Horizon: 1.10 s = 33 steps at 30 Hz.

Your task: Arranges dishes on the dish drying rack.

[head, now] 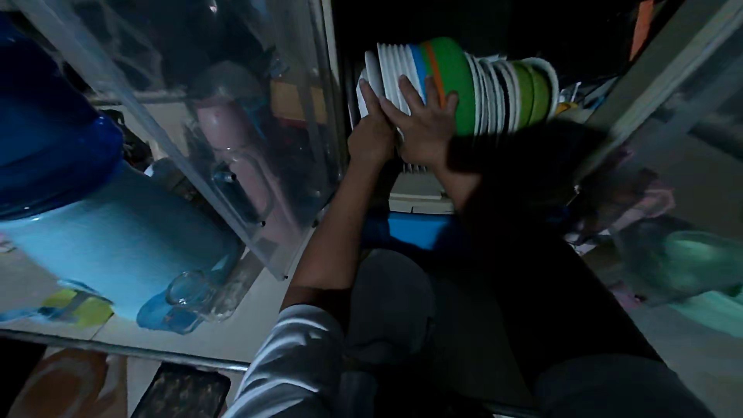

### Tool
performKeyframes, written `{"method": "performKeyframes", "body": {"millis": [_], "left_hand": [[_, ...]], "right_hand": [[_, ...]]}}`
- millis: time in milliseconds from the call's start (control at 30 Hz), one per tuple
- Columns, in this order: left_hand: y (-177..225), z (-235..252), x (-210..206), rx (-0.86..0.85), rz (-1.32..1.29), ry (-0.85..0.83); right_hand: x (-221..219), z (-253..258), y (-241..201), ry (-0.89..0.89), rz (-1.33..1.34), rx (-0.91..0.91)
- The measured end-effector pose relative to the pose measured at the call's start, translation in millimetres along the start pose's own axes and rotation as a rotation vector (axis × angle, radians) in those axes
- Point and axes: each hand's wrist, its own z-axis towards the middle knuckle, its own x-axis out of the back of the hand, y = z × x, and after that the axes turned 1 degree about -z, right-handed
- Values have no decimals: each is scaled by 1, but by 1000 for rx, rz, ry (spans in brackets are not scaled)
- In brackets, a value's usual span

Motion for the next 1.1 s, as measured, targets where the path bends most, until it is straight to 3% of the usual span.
{"method": "performKeyframes", "body": {"millis": [200,467,1000,1100], "left_hand": [[1,17,6,-4,-43,-23],[12,25,25,-119,-142,-219],[-13,12,18,-69,-271,-197],[-14,2,20,-64,-234,-193]], "right_hand": [[-1,2,-5,-16,-8,-31],[19,0,-3,-92,-3,-81],[6,-11,-22,-184,4,-81],[-15,-47,-25,0,75,-32]]}}
